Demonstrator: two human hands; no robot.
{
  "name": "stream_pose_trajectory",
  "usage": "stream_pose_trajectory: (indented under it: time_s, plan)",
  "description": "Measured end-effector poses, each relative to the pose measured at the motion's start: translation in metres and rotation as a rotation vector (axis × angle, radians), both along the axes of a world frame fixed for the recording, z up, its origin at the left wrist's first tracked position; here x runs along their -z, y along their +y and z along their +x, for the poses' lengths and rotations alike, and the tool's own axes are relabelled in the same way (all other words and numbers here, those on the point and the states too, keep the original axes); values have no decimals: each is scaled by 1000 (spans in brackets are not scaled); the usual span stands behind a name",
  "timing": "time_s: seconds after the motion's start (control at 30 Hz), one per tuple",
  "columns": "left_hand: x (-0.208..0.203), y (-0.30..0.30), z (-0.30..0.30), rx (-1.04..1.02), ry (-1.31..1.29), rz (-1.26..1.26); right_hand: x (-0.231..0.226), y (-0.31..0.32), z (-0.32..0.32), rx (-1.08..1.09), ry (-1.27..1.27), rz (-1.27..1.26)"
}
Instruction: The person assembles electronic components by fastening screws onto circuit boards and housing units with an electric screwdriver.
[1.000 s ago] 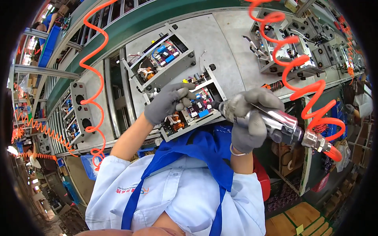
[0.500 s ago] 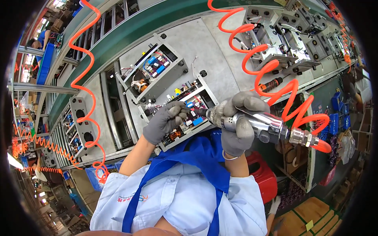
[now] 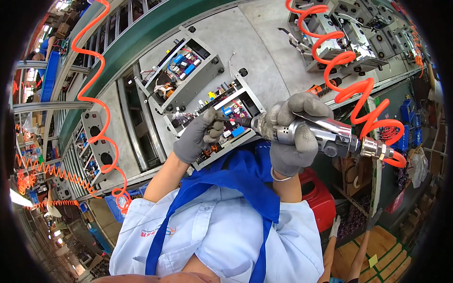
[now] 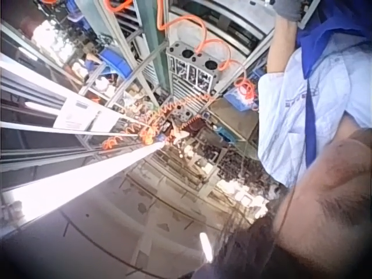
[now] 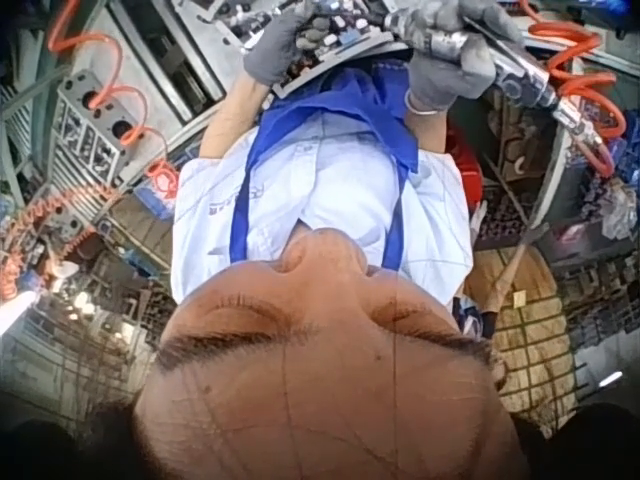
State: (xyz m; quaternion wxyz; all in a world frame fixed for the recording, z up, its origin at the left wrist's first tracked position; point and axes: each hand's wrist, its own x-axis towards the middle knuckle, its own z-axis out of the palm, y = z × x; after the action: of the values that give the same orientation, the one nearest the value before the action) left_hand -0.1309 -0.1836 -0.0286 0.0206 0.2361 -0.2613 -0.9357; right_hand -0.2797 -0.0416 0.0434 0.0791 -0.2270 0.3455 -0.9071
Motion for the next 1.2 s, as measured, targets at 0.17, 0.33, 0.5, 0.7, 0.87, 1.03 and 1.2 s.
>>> stream_pose_trajectory:
  time_s: [0.17, 0.33, 0.5, 0.7, 0.87, 1.03, 1.2]
  plan:
    - [-4, 3, -6, 3, 8, 46, -2, 4, 1, -39, -22, -56]
    - [-8, 11, -6, -32, -93, -176, -9, 4, 0, -4, -44, -70]
    - [14, 10, 4, -131, -256, -1094, -7, 6, -8, 128, -67, 23]
    - [45, 4, 5, 219, -162, -1704, -9, 11, -5, 154, -48, 26]
    - [18, -37, 9, 1002, -154, -2074, -5, 19, 7, -200, -60, 225]
    - [34, -42, 1, 1094, -100, -2138, 19, 8, 21, -373, 70, 196]
    - [27, -40, -7, 1129, -138, -2117, 42, -13, 17, -273, 415, 329]
